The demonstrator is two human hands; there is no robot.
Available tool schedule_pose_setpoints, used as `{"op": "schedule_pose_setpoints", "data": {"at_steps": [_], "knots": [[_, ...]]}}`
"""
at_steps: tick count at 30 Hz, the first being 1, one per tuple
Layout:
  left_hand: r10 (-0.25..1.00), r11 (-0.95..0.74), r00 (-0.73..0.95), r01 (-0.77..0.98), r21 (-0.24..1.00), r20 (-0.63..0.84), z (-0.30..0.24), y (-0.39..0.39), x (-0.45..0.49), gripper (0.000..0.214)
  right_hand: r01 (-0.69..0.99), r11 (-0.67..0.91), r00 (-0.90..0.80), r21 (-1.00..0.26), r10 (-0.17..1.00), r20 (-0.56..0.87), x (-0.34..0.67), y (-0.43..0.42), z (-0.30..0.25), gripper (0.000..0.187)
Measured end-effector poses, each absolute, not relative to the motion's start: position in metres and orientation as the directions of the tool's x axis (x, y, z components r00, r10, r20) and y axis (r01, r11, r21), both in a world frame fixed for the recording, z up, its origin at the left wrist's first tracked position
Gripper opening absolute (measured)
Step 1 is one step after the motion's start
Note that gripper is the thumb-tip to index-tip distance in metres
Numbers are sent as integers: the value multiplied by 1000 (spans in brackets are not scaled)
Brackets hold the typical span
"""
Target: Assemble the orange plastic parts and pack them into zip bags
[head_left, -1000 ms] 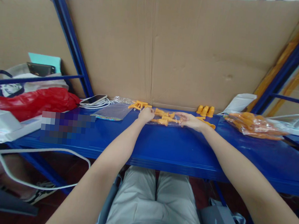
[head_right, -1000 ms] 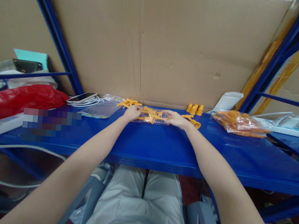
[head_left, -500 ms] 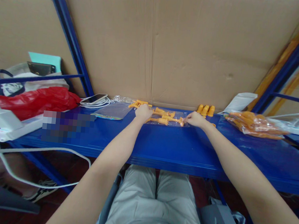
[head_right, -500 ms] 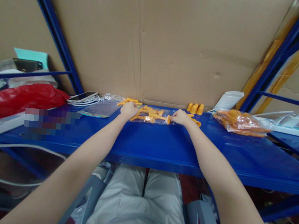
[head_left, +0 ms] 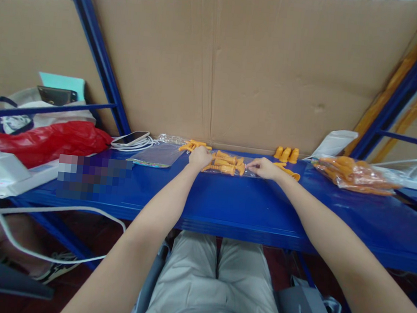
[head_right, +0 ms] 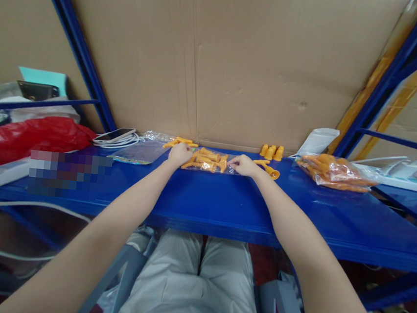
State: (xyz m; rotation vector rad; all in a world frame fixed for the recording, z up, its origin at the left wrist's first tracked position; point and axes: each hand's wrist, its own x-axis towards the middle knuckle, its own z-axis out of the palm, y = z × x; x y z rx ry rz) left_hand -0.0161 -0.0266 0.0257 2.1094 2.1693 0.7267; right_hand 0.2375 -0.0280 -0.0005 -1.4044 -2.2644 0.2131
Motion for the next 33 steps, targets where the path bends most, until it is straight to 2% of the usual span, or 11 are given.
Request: {"op": "schedule_pose_setpoints", "data": {"at_steps": [5, 14, 22, 33], "knots": [[953, -27, -82, 936, 351, 292, 26, -29, -15, 31, 766, 492, -391, -413, 868, 308, 233, -23, -5, 29], [955, -29, -81, 931, 363, 286, 27, -29, -16, 30, 675, 393, -323, -625, 918, 228, 231, -31, -4, 24], [949, -27, -96, 925, 379, 302, 22, -24, -16, 28, 667, 356, -321, -654, 930, 178, 230, -33, -5, 30], [951, -28, -102, 911, 410, 291, 20, -20, -17, 29, 577, 294, -303, -762, 943, 134, 231, -42, -1, 30]]}}
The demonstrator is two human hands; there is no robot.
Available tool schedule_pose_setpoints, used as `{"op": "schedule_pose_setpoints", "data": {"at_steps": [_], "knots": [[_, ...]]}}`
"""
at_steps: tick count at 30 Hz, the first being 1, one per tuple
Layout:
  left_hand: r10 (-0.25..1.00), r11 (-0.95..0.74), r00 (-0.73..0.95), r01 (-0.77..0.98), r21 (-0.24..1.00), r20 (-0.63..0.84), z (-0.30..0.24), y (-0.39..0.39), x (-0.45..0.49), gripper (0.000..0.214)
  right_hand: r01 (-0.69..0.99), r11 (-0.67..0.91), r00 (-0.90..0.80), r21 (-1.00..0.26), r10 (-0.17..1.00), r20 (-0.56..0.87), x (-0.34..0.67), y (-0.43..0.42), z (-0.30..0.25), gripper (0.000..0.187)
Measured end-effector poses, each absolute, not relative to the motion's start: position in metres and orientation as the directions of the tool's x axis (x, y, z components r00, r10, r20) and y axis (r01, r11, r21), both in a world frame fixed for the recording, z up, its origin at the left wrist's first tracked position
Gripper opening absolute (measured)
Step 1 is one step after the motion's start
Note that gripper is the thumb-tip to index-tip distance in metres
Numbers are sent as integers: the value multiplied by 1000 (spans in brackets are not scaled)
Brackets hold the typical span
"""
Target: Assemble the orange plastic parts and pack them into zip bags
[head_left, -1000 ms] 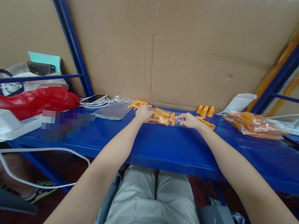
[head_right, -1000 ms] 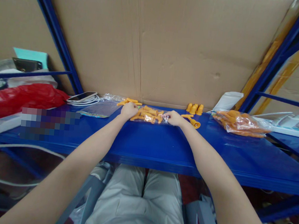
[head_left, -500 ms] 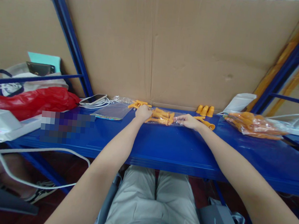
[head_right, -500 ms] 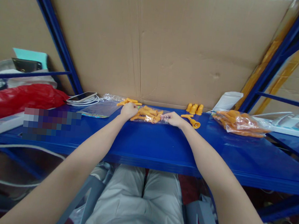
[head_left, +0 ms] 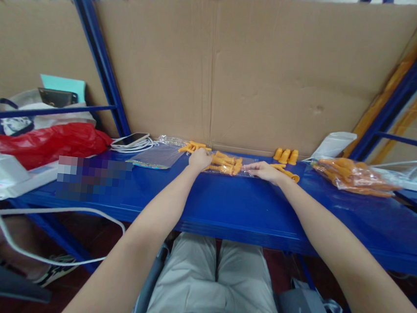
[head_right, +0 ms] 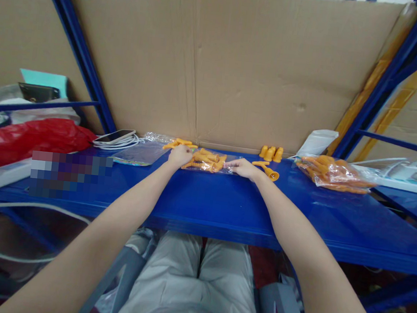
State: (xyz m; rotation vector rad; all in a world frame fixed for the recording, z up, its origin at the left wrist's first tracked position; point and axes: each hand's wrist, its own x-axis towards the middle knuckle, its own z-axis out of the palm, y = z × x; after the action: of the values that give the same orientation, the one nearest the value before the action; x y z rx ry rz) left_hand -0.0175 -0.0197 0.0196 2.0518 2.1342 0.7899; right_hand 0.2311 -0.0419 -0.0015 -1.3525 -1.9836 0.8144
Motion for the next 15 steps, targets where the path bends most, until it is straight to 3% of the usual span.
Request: {"op": "schedule_pose_setpoints", "data": {"at_steps": [15], "knots": [[965, -43, -58, 926, 374, 256, 25, -27, -16, 28, 538, 299, -346, -788, 931, 117, 226, -46, 1, 48]]}}
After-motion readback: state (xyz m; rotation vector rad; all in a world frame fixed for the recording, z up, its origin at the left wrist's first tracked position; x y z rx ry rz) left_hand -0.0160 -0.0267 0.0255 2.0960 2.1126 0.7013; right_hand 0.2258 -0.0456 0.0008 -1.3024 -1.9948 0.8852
